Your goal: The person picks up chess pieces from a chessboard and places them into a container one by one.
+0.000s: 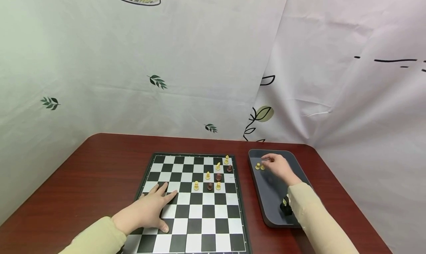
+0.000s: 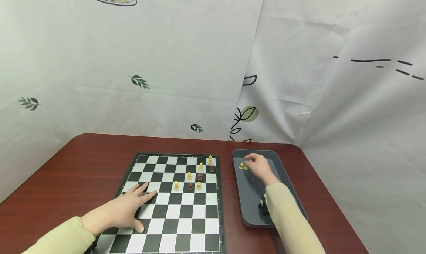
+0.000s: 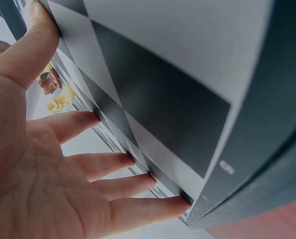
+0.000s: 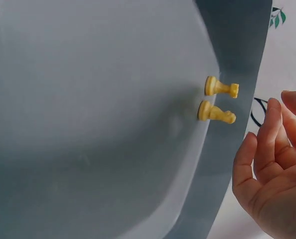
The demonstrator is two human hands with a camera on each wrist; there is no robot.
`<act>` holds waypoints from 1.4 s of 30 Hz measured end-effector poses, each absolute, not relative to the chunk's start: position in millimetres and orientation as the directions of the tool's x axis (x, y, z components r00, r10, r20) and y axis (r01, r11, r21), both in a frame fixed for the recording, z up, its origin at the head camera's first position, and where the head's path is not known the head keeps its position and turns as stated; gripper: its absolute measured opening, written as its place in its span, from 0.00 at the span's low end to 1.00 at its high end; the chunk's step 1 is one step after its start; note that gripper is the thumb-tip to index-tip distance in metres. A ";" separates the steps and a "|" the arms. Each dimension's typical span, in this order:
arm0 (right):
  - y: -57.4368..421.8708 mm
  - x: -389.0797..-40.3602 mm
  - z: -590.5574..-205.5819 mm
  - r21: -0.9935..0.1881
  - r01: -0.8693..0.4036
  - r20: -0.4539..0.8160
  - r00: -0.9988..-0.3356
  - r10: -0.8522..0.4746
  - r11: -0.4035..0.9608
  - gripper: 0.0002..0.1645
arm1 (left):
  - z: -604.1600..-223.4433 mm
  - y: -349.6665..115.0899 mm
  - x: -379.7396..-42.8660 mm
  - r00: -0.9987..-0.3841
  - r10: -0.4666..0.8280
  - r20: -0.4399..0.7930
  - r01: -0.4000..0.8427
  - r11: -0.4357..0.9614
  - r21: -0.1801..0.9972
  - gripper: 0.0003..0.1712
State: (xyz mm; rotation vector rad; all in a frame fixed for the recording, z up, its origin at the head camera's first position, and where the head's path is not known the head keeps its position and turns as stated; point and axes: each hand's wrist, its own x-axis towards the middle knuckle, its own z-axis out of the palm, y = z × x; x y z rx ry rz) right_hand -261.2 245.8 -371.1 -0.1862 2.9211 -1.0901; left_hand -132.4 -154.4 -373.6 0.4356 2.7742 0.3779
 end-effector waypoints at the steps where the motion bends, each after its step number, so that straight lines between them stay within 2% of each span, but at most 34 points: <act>1: 244.9 -260.7 -370.7 -0.655 -0.114 0.029 -0.992 -0.126 0.747 0.16 | -373.7 -154.6 -132.5 -0.907 0.332 -0.258 0.251 0.920 0.300 0.62; 21: 204.9 -257.9 -352.6 -0.685 -0.172 0.043 -0.980 -0.196 0.708 0.16 | -374.4 -154.7 -134.2 -0.907 0.328 -0.265 0.250 0.924 0.289 0.62; 28: 189.2 -253.6 -346.9 -0.709 -0.235 0.092 -0.965 -0.244 0.665 0.15 | -374.6 -155.4 -133.5 -0.907 0.334 -0.258 0.253 0.920 0.299 0.62; 42: 156.7 -257.4 -349.9 -0.709 -0.127 0.001 -0.984 -0.179 0.694 0.13 | -374.4 -156.0 -132.9 -0.908 0.340 -0.246 0.260 0.916 0.307 0.62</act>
